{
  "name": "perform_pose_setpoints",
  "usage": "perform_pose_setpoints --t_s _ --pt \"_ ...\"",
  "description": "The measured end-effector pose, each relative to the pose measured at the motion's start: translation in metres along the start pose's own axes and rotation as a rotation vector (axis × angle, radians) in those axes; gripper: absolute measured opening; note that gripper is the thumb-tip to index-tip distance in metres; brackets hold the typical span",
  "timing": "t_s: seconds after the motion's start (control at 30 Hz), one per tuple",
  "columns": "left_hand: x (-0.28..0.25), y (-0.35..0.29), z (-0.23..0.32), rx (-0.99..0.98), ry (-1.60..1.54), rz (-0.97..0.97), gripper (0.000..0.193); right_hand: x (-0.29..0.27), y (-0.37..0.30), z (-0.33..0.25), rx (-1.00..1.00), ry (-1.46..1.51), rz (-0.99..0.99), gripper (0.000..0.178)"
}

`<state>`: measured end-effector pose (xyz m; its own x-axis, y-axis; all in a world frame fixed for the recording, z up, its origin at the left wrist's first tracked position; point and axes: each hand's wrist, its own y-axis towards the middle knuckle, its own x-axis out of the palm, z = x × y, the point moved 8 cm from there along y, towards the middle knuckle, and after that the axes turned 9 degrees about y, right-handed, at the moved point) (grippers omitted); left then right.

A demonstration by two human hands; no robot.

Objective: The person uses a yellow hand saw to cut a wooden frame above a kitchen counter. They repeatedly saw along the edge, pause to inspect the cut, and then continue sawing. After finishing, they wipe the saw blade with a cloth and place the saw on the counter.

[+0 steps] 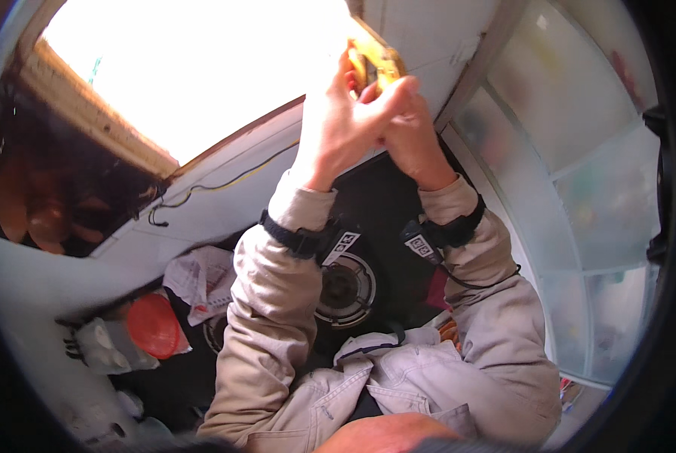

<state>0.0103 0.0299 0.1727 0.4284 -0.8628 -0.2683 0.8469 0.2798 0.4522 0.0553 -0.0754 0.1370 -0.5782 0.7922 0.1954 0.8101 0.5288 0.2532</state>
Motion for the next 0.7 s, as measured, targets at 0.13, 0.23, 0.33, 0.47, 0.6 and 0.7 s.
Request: perform_pose_setpoints --t_s 0.13,0.23,0.33,0.47,0.6,0.7 --pt "0.002 0.0 0.003 -0.061 -0.054 -0.03 0.098 0.004 -0.009 -0.024 -0.292 -0.118 0.082 0.035" --pt "0.001 -0.004 0.004 -0.146 -0.118 -0.076 0.077 0.005 -0.031 -0.035 -0.438 -0.31 0.196 0.054" --pt "-0.004 -0.008 0.007 -0.126 -0.004 -0.06 0.07 0.01 -0.055 -0.036 -0.506 -0.415 0.222 0.068" --pt "-0.005 -0.01 -0.004 -0.169 0.096 -0.001 0.086 0.002 -0.068 -0.027 -0.528 -0.328 0.229 0.068" --pt "-0.004 -0.011 -0.005 -0.131 0.049 0.046 0.091 -0.006 -0.062 -0.02 -0.528 -0.291 0.192 0.065" --pt "-0.003 -0.014 -0.006 -0.19 0.042 0.032 0.091 -0.007 -0.055 -0.019 -0.498 -0.26 0.152 0.064"
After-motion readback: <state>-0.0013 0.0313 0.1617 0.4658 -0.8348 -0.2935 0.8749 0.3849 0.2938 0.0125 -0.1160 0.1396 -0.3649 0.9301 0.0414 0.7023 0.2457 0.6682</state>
